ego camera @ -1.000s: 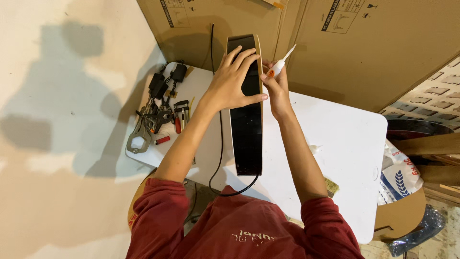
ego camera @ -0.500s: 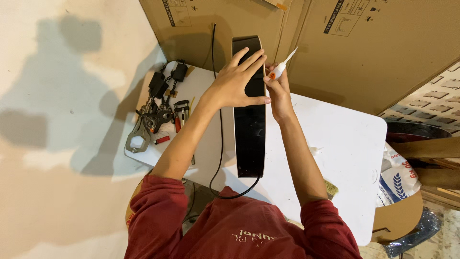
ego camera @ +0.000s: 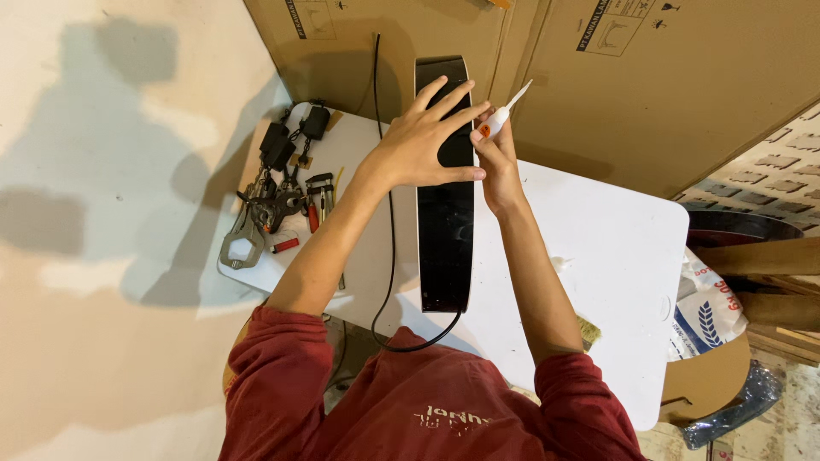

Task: The person applies glue from a small white bottle along the edge of a black rectangular object on a white table. The person holds the object steady with the left hand and moves the bottle along the edge with the right hand.

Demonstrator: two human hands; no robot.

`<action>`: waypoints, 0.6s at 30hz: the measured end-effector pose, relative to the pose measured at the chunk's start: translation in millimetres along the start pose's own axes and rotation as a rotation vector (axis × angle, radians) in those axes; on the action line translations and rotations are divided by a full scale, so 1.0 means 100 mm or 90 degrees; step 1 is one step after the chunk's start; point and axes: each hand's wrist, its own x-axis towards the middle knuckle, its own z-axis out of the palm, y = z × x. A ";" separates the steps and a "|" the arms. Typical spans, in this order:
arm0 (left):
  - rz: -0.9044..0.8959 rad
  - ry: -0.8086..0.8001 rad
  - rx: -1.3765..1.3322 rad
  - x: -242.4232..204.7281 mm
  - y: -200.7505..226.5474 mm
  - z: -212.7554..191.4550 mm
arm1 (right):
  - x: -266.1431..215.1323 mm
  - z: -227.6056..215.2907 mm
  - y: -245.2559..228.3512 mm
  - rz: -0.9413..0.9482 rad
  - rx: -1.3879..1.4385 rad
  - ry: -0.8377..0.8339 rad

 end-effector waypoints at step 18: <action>-0.010 0.045 -0.025 -0.06 0.18 -0.10 | -0.05 0.07 -0.16 0.021 -0.020 -0.037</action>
